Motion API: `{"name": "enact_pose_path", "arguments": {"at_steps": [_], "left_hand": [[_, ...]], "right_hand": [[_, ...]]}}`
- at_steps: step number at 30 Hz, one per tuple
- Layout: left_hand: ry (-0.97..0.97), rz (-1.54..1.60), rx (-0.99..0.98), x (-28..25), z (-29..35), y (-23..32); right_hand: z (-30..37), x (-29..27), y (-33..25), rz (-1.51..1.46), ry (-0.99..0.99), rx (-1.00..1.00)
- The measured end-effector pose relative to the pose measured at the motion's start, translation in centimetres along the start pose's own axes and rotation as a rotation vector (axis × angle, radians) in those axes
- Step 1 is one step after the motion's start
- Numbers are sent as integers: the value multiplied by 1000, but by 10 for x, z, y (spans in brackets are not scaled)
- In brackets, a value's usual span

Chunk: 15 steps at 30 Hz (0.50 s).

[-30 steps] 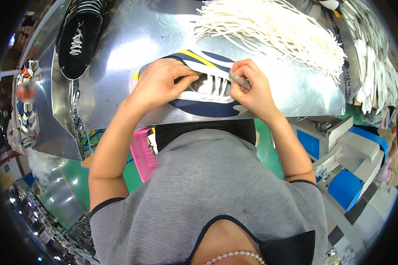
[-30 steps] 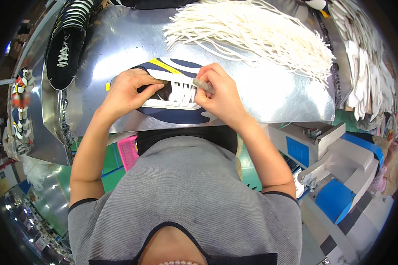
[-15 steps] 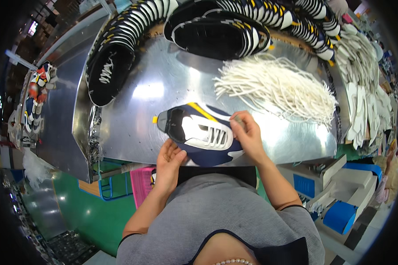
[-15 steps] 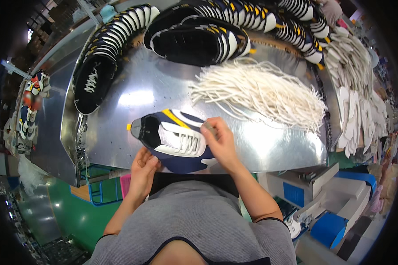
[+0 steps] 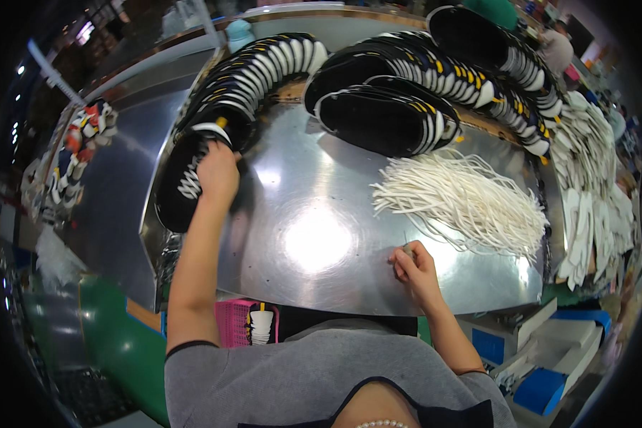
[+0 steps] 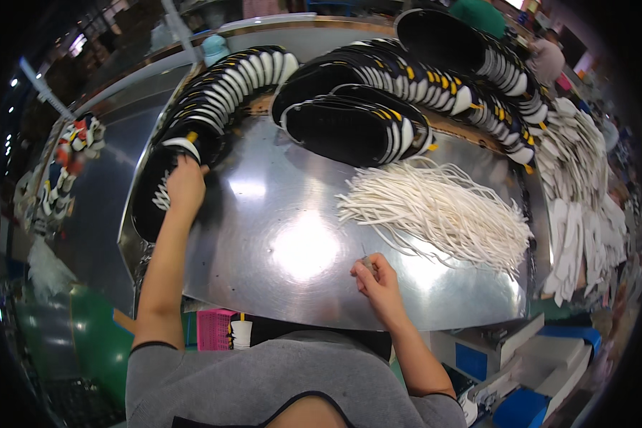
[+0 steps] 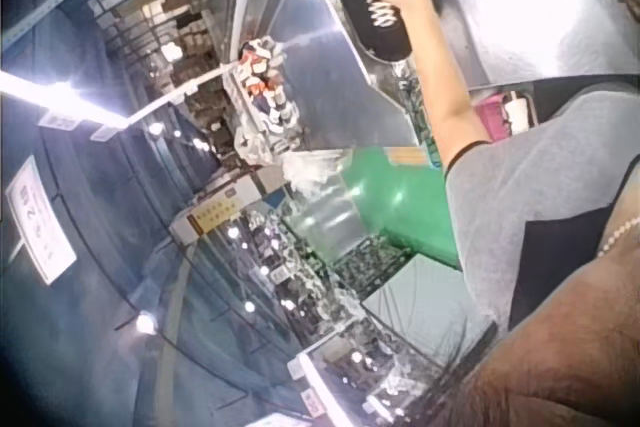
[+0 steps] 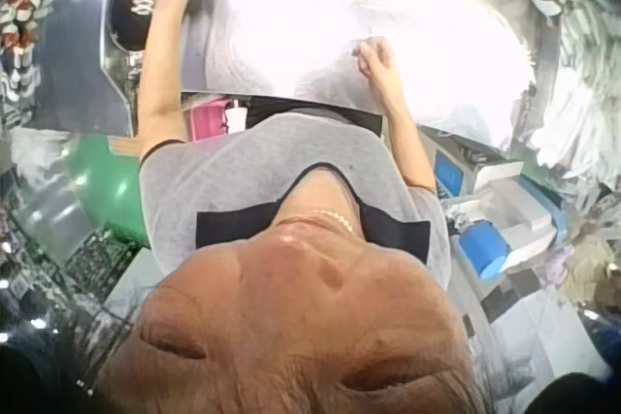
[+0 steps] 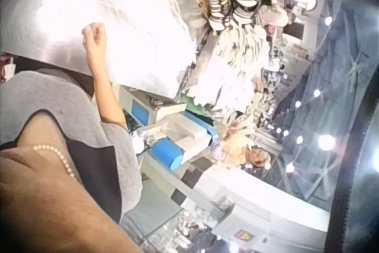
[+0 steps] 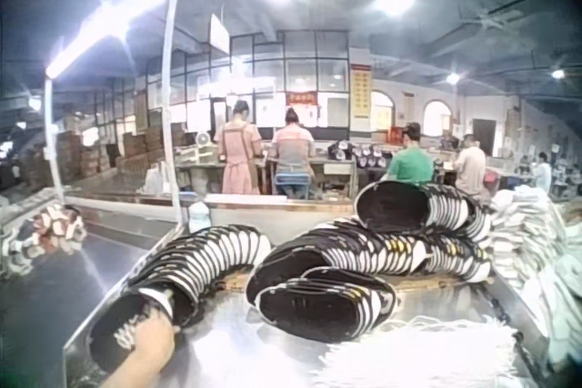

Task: The person laces several blue, white, and yellow shoe uppers by hand, threading white laces through the eyelets and securing them at the tongue.

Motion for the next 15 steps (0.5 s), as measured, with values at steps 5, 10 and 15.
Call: {"name": "enact_pose_path", "arguments": {"at_steps": [5, 10, 15], "left_hand": [[-53, 34, -62, 95, -59, -18], [111, 503, 295, 49, 41, 67], [335, 620, 641, 5, -15, 212]], "right_hand": [[8, -7, -16, 109, -3, 6], [10, -50, -13, 236, 279, -140], [-8, -32, -44, 243, 267, -303]]}}
Point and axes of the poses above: each hand's wrist, its own z-axis away from the middle knuckle, its own x-axis out of the palm, y = z × x, the point moved 2 cm from there along -z, towards the middle knuckle, and after that the axes turned 5 degrees about y, right-handed, at the moved point
